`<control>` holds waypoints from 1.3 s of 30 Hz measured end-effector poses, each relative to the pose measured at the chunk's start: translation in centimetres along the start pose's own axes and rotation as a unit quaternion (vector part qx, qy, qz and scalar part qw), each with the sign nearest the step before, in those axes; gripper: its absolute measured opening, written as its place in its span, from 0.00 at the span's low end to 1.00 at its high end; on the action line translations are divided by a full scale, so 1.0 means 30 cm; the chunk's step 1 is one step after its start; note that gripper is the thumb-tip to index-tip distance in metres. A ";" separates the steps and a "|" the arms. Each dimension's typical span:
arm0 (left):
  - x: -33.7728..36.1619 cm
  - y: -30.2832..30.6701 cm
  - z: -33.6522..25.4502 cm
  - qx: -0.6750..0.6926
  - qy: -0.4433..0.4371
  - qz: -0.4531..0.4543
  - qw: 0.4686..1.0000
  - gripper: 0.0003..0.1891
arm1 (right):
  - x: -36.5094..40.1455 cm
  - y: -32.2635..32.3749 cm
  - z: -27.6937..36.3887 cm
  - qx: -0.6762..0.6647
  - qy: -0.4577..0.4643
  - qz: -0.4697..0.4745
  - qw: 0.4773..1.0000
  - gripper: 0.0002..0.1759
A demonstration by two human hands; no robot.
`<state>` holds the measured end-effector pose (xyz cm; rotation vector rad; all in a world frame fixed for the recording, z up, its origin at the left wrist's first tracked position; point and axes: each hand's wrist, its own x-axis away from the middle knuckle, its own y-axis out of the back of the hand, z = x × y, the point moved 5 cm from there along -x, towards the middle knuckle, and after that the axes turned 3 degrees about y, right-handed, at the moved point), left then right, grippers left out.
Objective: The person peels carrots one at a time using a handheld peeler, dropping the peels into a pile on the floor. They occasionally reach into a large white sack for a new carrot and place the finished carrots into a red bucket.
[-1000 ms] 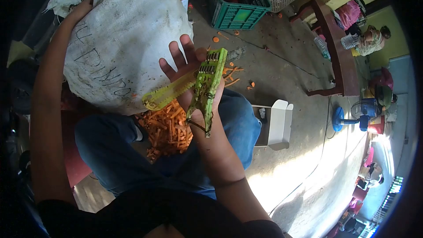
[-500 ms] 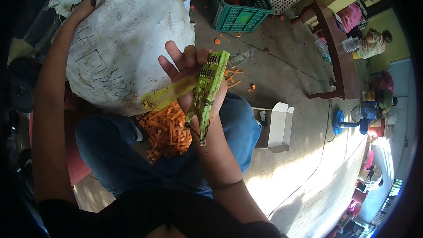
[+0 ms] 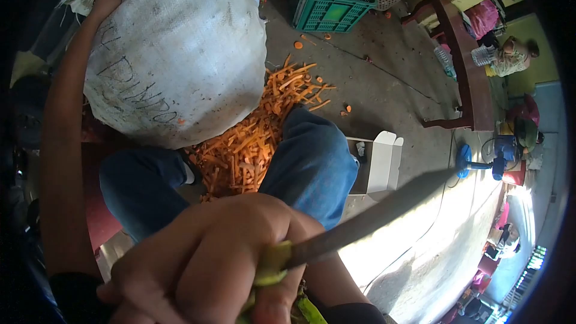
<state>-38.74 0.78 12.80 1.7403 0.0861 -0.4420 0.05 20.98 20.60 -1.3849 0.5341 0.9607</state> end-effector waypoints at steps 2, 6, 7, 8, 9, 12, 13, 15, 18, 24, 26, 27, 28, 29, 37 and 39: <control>0.052 0.073 -0.085 0.039 0.078 -0.014 0.996 0.19 | 0.018 -0.009 -0.003 0.004 -0.030 0.056 0.998 0.13; -0.030 -0.014 0.105 0.058 -0.009 -0.068 0.996 0.21 | 0.004 -0.021 -0.005 -0.009 0.004 0.043 0.999 0.10; -0.041 -0.023 0.126 0.022 0.021 -0.066 0.997 0.22 | 0.007 -0.028 -0.007 0.008 0.038 0.022 0.999 0.10; -0.052 -0.027 0.150 -0.014 0.051 -0.063 0.997 0.22 | 0.012 -0.039 -0.012 0.024 0.071 0.001 0.997 0.11; -0.038 -0.014 0.133 -0.014 0.051 -0.064 0.997 0.22 | 0.021 -0.050 -0.017 0.041 0.104 -0.021 0.993 0.11; 0.016 0.033 0.050 0.024 0.043 -0.074 0.996 0.22 | 0.024 -0.043 0.016 0.076 0.171 -0.063 0.980 0.13; 0.021 0.039 0.044 0.034 0.042 -0.083 0.995 0.23 | 0.003 -0.033 0.037 0.087 0.094 -0.002 0.992 0.10; 0.033 0.046 0.037 0.044 0.041 -0.092 0.994 0.23 | -0.007 -0.033 0.036 0.098 0.015 0.060 0.993 0.10; 0.021 0.050 0.041 0.051 0.017 -0.094 0.994 0.24 | -0.014 -0.029 0.039 0.119 0.019 0.065 0.991 0.08; 0.023 0.033 0.027 0.051 0.000 -0.093 0.994 0.30 | -0.022 -0.013 0.086 0.090 -0.008 0.142 0.986 0.13; 0.021 0.041 0.037 0.014 0.009 -0.068 0.998 0.31 | 0.013 0.023 0.089 0.084 0.136 0.011 0.987 0.12; 0.030 0.045 0.039 0.011 0.011 -0.069 0.998 0.31 | 0.020 0.030 0.090 0.082 0.136 0.013 0.987 0.12; 0.041 0.049 0.026 0.004 -0.015 -0.087 0.996 0.30 | 0.039 0.068 0.109 0.150 0.161 -0.070 0.973 0.13; 0.045 0.058 0.011 -0.003 -0.042 -0.107 0.993 0.29 | 0.066 0.110 0.135 0.218 0.184 -0.151 0.947 0.14; 0.165 0.239 0.079 0.321 0.051 -0.199 0.924 0.26 | 0.204 0.337 0.281 0.109 0.202 -0.175 0.957 0.16; 0.243 0.298 0.117 0.512 0.100 -0.195 0.830 0.23 | 0.214 0.352 0.286 0.129 0.191 -0.182 0.956 0.15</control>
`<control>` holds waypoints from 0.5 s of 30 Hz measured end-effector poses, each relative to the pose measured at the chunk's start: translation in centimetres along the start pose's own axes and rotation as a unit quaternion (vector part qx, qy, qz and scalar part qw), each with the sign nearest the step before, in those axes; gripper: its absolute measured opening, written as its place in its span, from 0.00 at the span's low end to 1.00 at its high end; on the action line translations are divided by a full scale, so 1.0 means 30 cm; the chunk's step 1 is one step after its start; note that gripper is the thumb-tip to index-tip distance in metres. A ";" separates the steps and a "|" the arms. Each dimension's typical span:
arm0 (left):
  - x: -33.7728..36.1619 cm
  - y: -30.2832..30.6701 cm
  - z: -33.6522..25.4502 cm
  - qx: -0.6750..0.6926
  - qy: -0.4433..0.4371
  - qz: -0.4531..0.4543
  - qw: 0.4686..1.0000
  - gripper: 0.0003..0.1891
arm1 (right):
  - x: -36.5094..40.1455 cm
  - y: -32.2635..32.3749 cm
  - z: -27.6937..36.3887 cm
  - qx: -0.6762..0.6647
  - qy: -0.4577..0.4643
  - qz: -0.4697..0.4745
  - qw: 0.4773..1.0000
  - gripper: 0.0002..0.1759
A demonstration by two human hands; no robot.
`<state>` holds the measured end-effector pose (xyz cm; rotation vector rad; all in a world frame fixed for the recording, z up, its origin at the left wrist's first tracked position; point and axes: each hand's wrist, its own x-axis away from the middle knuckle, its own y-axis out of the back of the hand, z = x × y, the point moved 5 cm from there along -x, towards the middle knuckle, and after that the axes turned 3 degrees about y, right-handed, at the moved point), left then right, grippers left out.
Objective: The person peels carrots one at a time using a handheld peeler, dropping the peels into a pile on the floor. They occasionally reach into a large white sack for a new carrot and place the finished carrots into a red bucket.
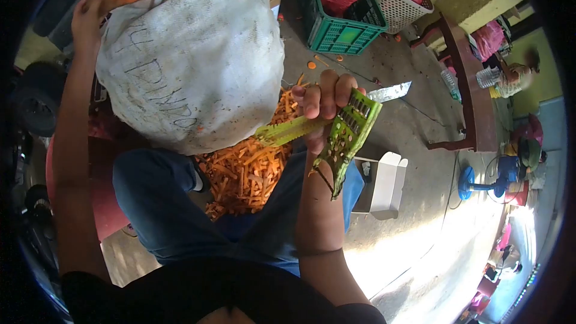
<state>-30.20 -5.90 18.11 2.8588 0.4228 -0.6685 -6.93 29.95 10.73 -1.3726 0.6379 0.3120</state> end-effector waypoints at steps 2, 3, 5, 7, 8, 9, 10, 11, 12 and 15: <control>0.111 0.041 -0.063 0.226 0.125 -0.013 0.966 0.20 | 0.000 0.016 -0.015 0.016 -0.004 0.004 1.000 0.14; 0.212 0.027 -0.110 0.348 0.202 -0.017 0.915 0.19 | 0.004 0.031 -0.026 0.034 -0.012 -0.018 0.999 0.14; 0.388 0.043 -0.094 0.424 0.288 0.027 0.858 0.20 | 0.015 0.053 -0.052 0.105 -0.024 -0.075 0.991 0.14; 0.586 0.006 -0.068 0.515 0.382 0.123 0.758 0.21 | 0.039 0.062 -0.071 0.191 -0.076 -0.140 0.969 0.14; 0.688 -0.026 -0.060 0.544 0.424 0.111 0.715 0.20 | 0.054 0.084 -0.081 0.278 -0.122 -0.202 0.931 0.14; 0.780 -0.060 -0.056 0.570 0.473 0.118 0.662 0.21 | 0.070 0.112 -0.087 0.361 -0.142 -0.272 0.880 0.14; 0.857 -0.078 -0.026 0.568 0.494 0.121 0.647 0.22 | 0.074 0.113 -0.108 0.363 -0.147 -0.268 0.880 0.14; 0.930 -0.093 0.038 0.551 0.523 0.113 0.641 0.24 | 0.090 0.125 -0.104 0.444 -0.137 -0.322 0.825 0.14; 0.995 -0.110 0.063 0.557 0.545 0.088 0.621 0.26 | 0.106 0.133 -0.092 0.520 -0.123 -0.371 0.760 0.13; 1.132 -0.161 0.094 0.615 0.560 0.116 0.542 0.28 | 0.135 0.131 -0.101 0.533 -0.111 -0.392 0.742 0.13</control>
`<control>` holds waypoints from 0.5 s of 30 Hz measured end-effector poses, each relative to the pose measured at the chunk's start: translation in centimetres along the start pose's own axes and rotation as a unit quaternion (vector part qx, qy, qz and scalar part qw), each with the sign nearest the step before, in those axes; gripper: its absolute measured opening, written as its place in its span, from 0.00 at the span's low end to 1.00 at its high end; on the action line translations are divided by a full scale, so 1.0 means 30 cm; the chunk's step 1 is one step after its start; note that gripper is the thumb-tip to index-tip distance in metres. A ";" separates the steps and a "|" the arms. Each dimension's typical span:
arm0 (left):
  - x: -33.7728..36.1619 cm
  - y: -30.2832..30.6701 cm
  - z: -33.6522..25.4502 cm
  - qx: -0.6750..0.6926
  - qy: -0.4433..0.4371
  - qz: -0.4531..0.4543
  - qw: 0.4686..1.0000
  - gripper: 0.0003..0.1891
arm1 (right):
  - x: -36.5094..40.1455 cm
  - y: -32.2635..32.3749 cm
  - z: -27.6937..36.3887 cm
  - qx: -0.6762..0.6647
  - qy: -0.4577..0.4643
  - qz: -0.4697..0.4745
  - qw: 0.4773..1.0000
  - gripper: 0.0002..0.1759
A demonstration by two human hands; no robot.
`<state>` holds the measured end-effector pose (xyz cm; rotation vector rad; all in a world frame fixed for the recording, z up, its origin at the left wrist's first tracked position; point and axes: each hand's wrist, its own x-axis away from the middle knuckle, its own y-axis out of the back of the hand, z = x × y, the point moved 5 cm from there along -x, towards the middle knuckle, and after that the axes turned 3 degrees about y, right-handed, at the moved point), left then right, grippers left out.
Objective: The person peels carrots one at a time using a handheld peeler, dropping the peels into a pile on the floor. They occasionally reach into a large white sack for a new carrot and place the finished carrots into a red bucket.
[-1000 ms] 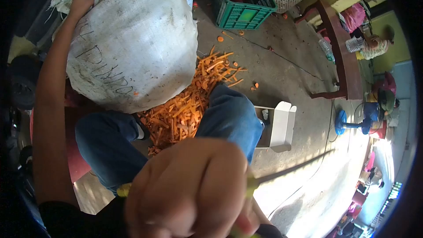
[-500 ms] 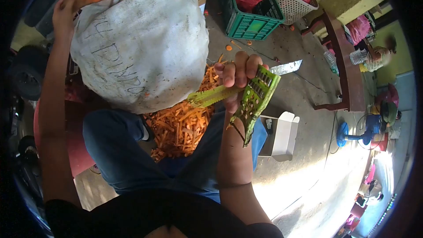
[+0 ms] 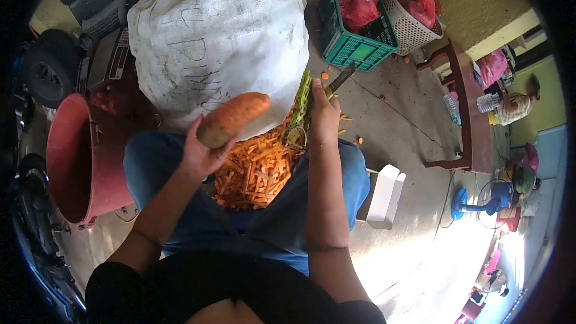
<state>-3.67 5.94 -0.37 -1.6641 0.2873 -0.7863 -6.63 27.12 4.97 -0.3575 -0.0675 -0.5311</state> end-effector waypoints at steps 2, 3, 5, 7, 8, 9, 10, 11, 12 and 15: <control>0.013 0.009 0.044 0.037 0.052 0.061 0.996 0.28 | 0.065 0.003 0.000 0.007 -0.071 0.013 0.997 0.15; 0.018 -0.010 0.054 0.006 0.079 0.061 0.995 0.27 | 0.087 0.013 -0.018 0.008 -0.071 0.015 0.997 0.15; 0.021 -0.026 0.067 -0.026 0.105 0.066 0.992 0.25 | 0.100 0.047 -0.077 -0.001 -0.059 -0.003 0.998 0.14; 0.015 -0.046 0.080 -0.109 0.108 0.165 0.974 0.23 | 0.100 0.057 -0.100 -0.030 -0.038 -0.041 0.998 0.13; 0.015 -0.040 0.097 -0.096 0.135 0.207 0.964 0.21 | 0.100 0.054 -0.115 -0.033 -0.061 -0.028 0.997 0.12; 0.002 -0.009 0.099 -0.096 0.136 0.207 0.964 0.21 | 0.100 0.051 -0.136 -0.036 -0.086 -0.016 0.996 0.12; -0.016 0.032 0.106 -0.097 0.158 0.174 0.967 0.22 | 0.088 0.055 -0.156 -0.023 -0.077 -0.019 0.997 0.13; -0.024 0.063 0.108 -0.099 0.178 0.142 0.969 0.24 | 0.080 0.051 -0.178 -0.022 -0.078 -0.018 0.997 0.13; -0.013 0.051 0.089 -0.158 0.143 0.125 0.969 0.28 | 0.074 0.042 -0.208 -0.057 -0.097 -0.015 0.994 0.13; -0.028 0.023 0.081 -0.279 0.070 0.182 0.940 0.28 | 0.056 0.030 -0.283 -0.049 -0.157 0.049 0.985 0.14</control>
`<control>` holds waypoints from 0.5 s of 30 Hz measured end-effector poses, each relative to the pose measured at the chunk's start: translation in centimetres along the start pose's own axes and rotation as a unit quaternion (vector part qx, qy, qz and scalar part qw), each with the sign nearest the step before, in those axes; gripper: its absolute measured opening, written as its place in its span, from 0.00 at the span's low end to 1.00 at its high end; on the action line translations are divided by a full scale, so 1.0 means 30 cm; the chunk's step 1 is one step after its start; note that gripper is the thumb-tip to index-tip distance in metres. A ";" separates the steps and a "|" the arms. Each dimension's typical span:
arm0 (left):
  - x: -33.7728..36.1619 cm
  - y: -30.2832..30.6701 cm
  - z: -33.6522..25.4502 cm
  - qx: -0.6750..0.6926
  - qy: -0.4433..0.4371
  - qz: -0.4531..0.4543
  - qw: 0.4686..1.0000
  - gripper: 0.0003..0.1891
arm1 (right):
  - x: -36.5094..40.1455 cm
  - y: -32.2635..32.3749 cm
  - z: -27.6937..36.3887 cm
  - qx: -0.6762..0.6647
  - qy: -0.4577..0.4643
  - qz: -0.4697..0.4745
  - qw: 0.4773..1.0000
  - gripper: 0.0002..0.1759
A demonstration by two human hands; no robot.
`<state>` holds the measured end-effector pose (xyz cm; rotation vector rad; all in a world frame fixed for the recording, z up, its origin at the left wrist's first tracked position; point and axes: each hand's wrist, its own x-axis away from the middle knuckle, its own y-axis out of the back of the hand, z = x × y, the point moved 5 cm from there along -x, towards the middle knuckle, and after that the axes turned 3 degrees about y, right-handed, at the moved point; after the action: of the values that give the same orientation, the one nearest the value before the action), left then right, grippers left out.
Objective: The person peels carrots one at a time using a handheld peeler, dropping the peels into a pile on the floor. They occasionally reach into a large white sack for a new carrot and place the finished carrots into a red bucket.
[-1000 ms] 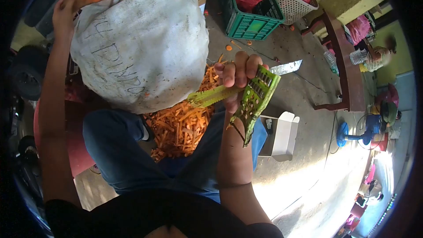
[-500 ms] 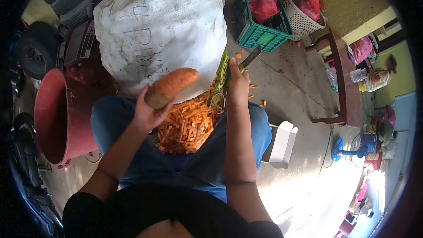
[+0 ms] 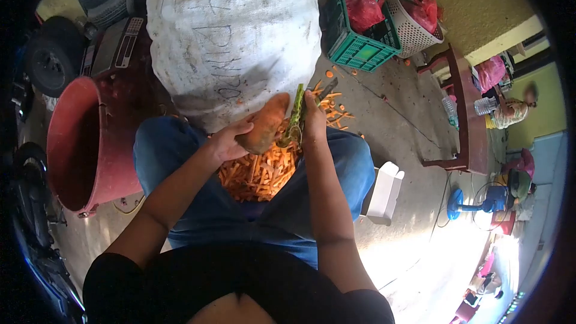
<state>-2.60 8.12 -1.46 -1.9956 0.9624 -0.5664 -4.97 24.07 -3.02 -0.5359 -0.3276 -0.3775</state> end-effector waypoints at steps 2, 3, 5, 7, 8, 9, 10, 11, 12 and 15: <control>0.007 -0.001 0.000 0.013 0.018 -0.015 1.000 0.26 | 0.022 -0.062 0.014 -0.014 0.028 -0.009 0.999 0.15; 0.004 0.033 0.014 0.067 0.032 -0.051 0.996 0.25 | 0.027 -0.071 0.020 0.004 0.040 -0.040 0.998 0.16; 0.001 0.080 0.033 0.122 0.047 -0.088 0.988 0.23 | 0.012 -0.075 0.005 -0.002 0.067 -0.049 0.997 0.17; 0.017 0.124 0.024 0.117 0.034 -0.256 0.959 0.22 | 0.018 -0.074 -0.013 -0.006 0.090 -0.061 0.994 0.17; 0.011 0.145 0.033 0.118 0.035 -0.258 0.958 0.22 | 0.026 -0.086 -0.011 0.039 0.127 -0.042 0.990 0.16; -0.001 0.165 0.047 0.142 0.051 -0.257 0.955 0.21 | 0.033 -0.104 -0.008 0.083 0.164 -0.022 0.983 0.15; -0.009 0.181 0.059 0.164 0.067 -0.255 0.950 0.20 | 0.040 -0.116 -0.016 0.083 0.165 -0.022 0.983 0.15; -0.012 0.196 0.066 0.164 0.067 -0.255 0.951 0.20 | 0.052 -0.135 -0.021 0.155 0.170 -0.015 0.973 0.16; -0.013 0.186 0.067 0.166 0.074 -0.241 0.953 0.20 | 0.069 -0.157 -0.028 0.226 0.172 -0.008 0.959 0.17; 0.007 0.142 0.059 0.166 0.087 -0.278 0.942 0.20 | 0.093 -0.209 -0.058 0.330 0.278 0.007 0.902 0.15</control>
<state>-3.07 7.27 -5.99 -1.9153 0.3476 -1.1504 -4.85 17.40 -0.64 0.2452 0.1126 -0.3626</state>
